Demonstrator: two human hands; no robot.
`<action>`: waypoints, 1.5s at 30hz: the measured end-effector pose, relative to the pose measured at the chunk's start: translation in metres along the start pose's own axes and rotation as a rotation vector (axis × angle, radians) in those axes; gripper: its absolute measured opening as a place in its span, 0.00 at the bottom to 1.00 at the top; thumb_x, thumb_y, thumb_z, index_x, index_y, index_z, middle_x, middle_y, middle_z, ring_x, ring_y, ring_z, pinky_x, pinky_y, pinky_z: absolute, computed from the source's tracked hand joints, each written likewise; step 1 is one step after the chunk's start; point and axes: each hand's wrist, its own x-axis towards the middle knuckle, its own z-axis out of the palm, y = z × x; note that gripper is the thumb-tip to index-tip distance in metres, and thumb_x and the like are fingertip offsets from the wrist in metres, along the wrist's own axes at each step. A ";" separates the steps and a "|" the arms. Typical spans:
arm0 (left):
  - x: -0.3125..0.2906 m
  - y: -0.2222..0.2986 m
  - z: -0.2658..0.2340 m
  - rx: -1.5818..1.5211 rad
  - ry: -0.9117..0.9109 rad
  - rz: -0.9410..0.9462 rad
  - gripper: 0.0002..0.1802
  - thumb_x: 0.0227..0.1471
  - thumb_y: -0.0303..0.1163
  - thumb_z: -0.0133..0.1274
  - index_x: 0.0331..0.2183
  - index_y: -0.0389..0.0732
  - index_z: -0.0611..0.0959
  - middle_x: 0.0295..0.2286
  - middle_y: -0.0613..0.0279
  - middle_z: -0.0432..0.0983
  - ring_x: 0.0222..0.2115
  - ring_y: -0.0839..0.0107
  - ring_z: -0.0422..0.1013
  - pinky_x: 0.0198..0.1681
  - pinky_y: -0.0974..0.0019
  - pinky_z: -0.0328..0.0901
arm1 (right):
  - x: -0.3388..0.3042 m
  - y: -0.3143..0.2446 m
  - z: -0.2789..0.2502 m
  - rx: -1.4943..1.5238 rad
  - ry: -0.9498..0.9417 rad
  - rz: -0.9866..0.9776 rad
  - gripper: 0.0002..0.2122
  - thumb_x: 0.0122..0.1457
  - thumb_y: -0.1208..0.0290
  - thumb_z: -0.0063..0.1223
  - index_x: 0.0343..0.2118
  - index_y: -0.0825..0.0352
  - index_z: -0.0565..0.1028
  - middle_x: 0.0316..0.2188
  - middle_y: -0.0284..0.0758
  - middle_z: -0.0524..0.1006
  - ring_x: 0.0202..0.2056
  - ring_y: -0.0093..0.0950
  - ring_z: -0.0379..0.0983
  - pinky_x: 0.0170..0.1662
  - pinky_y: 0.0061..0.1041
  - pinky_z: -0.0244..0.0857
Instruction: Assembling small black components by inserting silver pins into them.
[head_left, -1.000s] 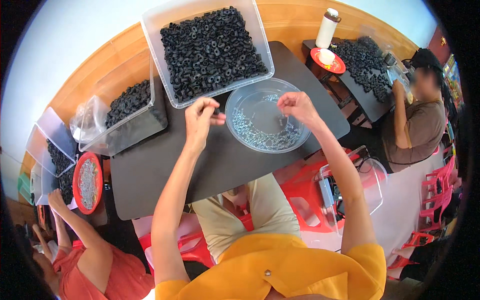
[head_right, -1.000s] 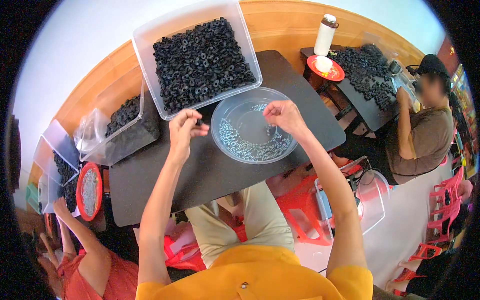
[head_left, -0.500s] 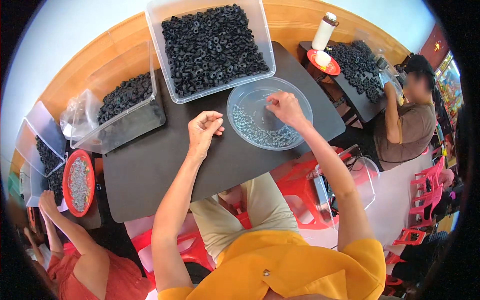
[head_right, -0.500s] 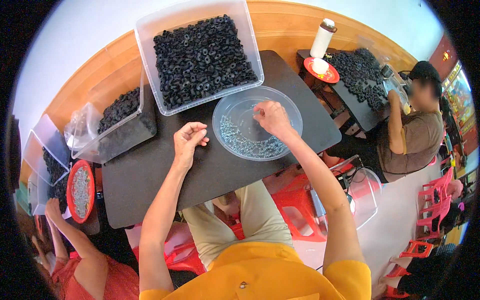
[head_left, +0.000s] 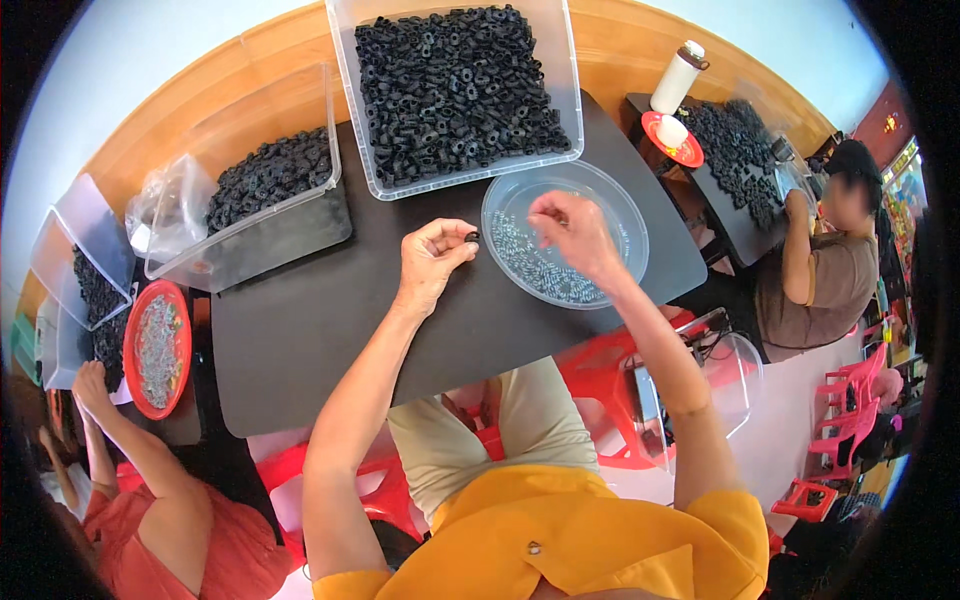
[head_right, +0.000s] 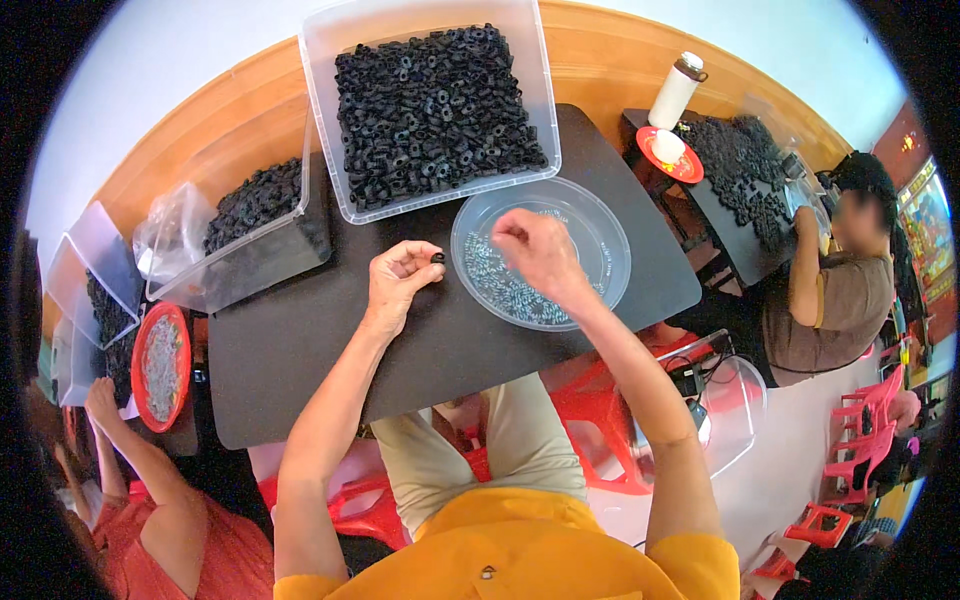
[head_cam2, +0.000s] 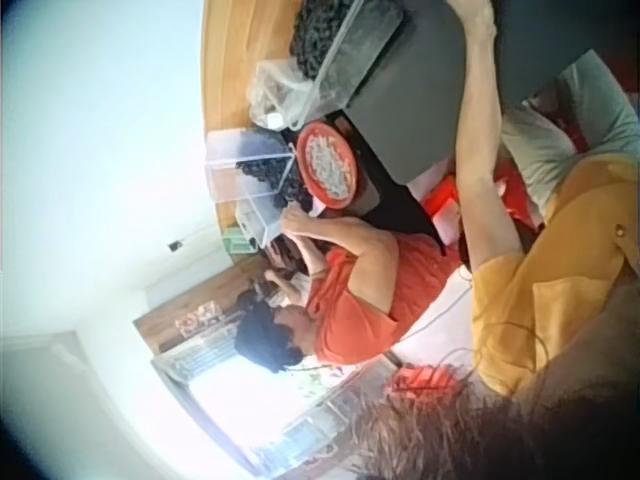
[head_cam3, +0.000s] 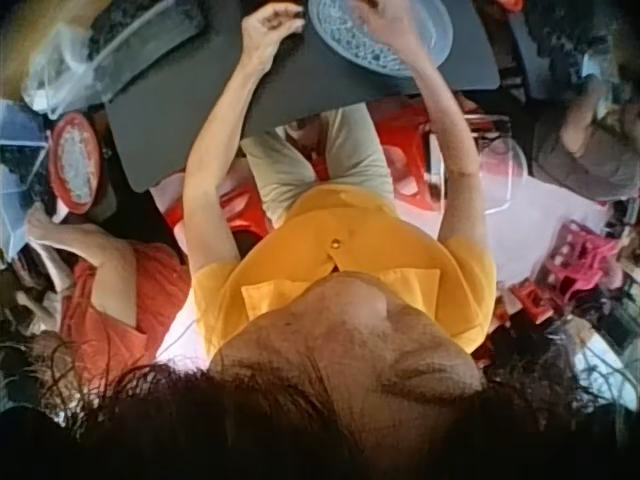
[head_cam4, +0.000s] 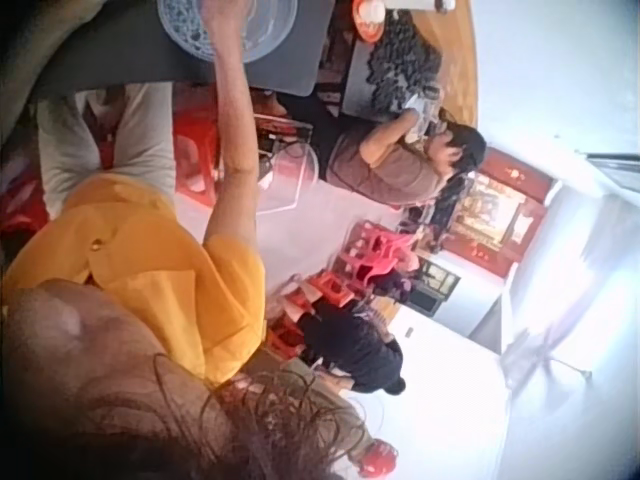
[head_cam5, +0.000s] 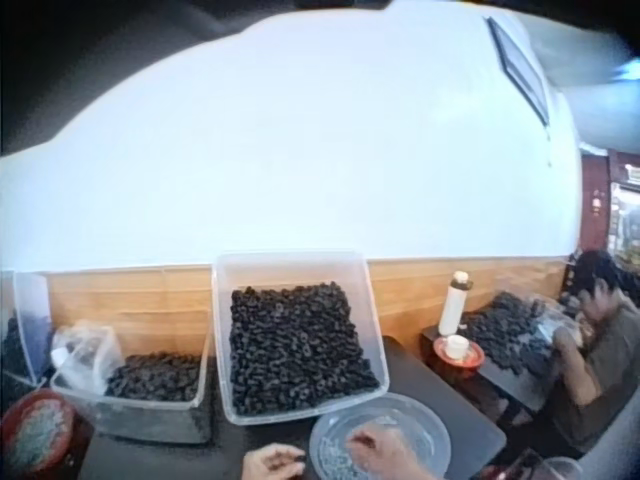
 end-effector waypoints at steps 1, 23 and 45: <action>0.001 0.000 0.001 -0.022 0.016 -0.007 0.10 0.41 0.16 0.54 0.31 0.35 0.78 0.23 0.66 0.74 0.24 0.81 0.70 0.30 0.78 0.66 | 0.001 -0.002 0.008 -0.001 0.006 0.003 0.04 0.51 0.77 0.51 0.29 0.70 0.73 0.21 0.32 0.73 0.20 0.18 0.69 0.24 0.19 0.65; 0.000 0.006 0.004 -0.100 -0.010 -0.005 0.07 0.44 0.19 0.54 0.31 0.34 0.78 0.24 0.63 0.76 0.24 0.79 0.71 0.30 0.76 0.68 | 0.008 -0.018 0.050 -0.190 0.044 -0.326 0.05 0.44 0.76 0.59 0.24 0.68 0.76 0.18 0.34 0.71 0.19 0.23 0.69 0.23 0.21 0.62; 0.006 0.004 0.001 -0.070 -0.061 -0.095 0.09 0.43 0.19 0.54 0.31 0.37 0.78 0.23 0.67 0.75 0.23 0.82 0.70 0.25 0.77 0.67 | 0.186 0.037 -0.003 -0.874 0.204 -0.436 0.08 0.42 0.80 0.50 0.25 0.63 0.77 0.27 0.39 0.73 0.34 0.39 0.70 0.39 0.35 0.66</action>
